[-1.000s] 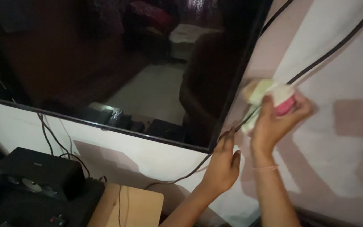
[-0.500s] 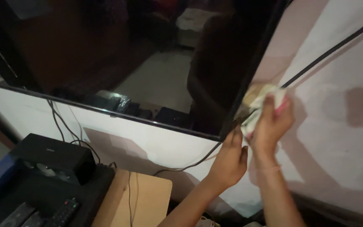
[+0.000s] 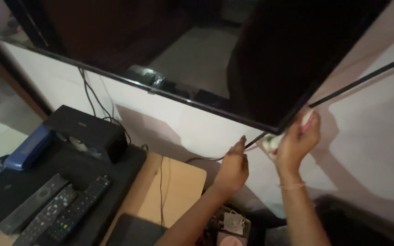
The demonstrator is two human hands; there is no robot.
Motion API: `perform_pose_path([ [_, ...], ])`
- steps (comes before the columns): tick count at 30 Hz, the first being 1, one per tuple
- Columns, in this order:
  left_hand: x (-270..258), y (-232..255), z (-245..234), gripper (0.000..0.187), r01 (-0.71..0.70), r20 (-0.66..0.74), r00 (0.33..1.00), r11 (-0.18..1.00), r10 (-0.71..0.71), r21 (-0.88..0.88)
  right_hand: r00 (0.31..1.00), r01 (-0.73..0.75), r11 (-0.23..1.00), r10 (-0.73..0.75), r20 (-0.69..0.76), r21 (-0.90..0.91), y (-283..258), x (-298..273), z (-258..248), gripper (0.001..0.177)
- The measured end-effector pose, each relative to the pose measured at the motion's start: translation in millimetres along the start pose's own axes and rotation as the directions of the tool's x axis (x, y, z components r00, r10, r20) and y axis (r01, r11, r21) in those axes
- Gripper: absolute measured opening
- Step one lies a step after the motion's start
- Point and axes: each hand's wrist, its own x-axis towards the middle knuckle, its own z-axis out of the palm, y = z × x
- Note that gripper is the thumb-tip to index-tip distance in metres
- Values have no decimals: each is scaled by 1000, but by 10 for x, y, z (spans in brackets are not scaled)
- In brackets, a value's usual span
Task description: Cleaning a wall-mounted TV and various electronic devices on a table using a cloth.
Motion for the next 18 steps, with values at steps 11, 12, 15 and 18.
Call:
perform_pose_path([
  [11,17,28,-436,36,138,-252,957,990,-144,-41,991,8,996,4,134,-87,526,-1358,339,14],
  [12,27,49,-448,36,140,-255,956,989,-145,-39,991,7,996,4,137,-83,540,-1419,359,14],
  [15,104,151,-450,39,9,-270,963,1000,-5,15,961,-188,980,199,194,-73,411,-1360,386,15],
  [18,179,293,-474,39,-58,-263,963,998,61,20,953,-139,990,137,270,-14,64,-1033,405,19],
])
